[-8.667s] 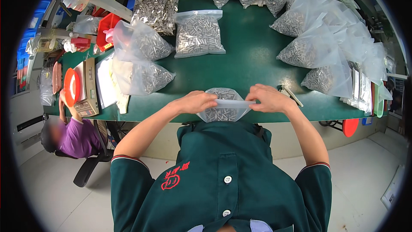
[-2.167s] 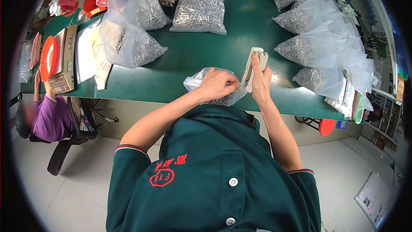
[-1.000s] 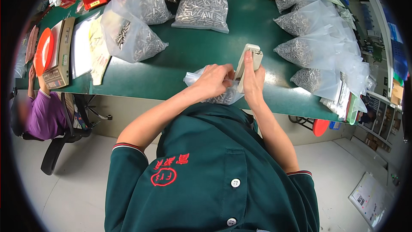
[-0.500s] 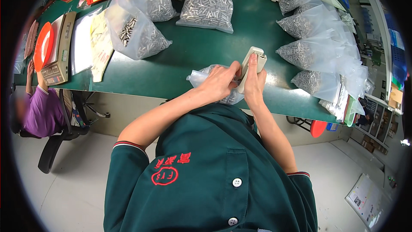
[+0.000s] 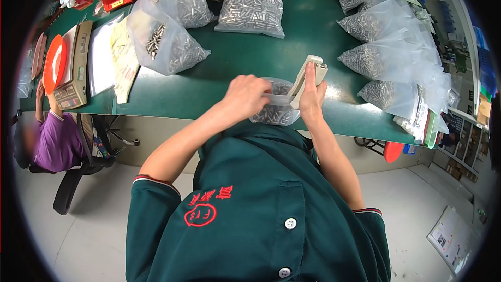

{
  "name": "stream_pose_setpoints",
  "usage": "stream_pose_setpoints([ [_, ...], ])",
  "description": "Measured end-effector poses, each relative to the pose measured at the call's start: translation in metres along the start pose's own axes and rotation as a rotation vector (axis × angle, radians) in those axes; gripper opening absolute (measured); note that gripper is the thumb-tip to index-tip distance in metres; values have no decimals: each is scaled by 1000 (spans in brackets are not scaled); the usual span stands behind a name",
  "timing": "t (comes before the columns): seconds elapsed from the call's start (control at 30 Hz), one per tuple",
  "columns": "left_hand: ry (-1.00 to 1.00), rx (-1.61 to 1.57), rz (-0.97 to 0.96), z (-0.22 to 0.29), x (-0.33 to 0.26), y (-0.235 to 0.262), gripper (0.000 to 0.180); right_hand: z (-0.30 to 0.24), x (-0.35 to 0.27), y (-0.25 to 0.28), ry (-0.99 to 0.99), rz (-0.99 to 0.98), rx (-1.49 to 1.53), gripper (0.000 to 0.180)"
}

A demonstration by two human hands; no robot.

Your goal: Manually fill clear plastic bags with metal hardware components and seal them using a hand-held stapler.

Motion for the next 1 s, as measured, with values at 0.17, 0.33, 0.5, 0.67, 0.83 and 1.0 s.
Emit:
stream_pose_setpoints([
  [0.17,-10,-208,47,-12,-6,6,11,2,2,-3,0,-11,-20,50],
  [0.33,10,-247,33,-14,-4,8,11,-14,-16,-7,-32,34,-30,49],
  [0.5,-49,-283,55,-11,-5,7,14,-32,-29,-27,-9,5,-48,50],
  [0.67,-48,-319,84,-12,-6,8,27,-36,-34,-39,-24,17,40,50],
  [0.83,-91,-316,115,-14,-7,9,31,-34,-35,-44,-33,19,29,49],
  [1.0,-112,-292,132,-15,-8,8,31,-33,-37,-46,12,57,11,45],
])
Point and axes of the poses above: each hand's wrist, its own x-axis towards the middle knuckle, its own y-axis out of the back of the hand, z = x × y, the point moved 6 cm from there along x, towards the middle knuckle, and after that the axes turned 12 degrees about -x, right-handed, at the moved point
